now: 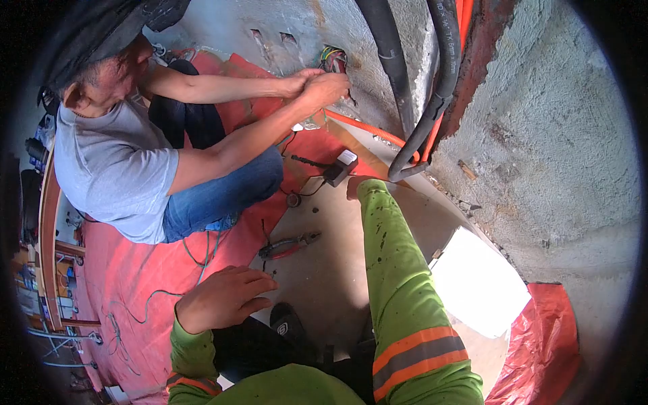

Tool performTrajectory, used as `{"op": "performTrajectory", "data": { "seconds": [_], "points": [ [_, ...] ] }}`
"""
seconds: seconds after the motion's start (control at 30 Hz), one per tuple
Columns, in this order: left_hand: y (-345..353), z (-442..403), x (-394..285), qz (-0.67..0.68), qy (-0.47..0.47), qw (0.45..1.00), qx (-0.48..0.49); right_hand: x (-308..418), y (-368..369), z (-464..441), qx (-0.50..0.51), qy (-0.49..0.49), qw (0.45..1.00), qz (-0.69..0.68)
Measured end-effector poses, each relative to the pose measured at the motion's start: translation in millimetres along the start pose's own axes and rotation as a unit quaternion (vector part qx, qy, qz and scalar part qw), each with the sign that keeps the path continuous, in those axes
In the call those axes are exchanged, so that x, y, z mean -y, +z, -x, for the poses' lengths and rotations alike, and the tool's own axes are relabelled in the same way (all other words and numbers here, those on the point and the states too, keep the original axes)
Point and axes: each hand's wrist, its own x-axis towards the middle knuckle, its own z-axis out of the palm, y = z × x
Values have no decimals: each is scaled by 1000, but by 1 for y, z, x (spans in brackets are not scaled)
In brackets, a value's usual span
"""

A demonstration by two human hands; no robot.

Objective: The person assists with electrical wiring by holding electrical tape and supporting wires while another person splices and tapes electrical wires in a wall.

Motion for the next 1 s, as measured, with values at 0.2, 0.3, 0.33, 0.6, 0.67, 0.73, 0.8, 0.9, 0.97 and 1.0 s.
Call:
{"op": "performTrajectory", "data": {
  "seconds": [0.2,0.3,0.33,0.6,0.67,0.73,0.8,0.9,0.97,1.0],
  "points": [
    [0,-1,1,4,2,1000,-2,39,-27,69,-75,65,992,-78],
    [1,-1,0,1,3,1000,-9,7,0,23,-76,-28,997,-6],
    [0,-1,0,0,3,1000,-8,9,-3,24,-55,-16,998,-3],
    [-1,-2,1,1,3,1000,-2,-6,16,-4,-62,-134,966,211],
    [-1,-2,1,-1,3,1000,-1,4,6,8,-22,-26,998,58],
    [-1,-2,1,-1,3,1000,-1,22,-9,36,-6,45,998,-43],
    [-1,-3,1,0,4,1000,0,34,-19,58,-14,78,993,-89],
    [-1,-3,1,0,2,1000,6,27,-15,49,2,65,993,-101],
    [-1,-4,2,3,3,1000,6,8,1,18,38,52,991,-117],
    [-1,-4,2,4,3,1000,5,-7,14,-7,63,39,989,-127]
  ]
}}
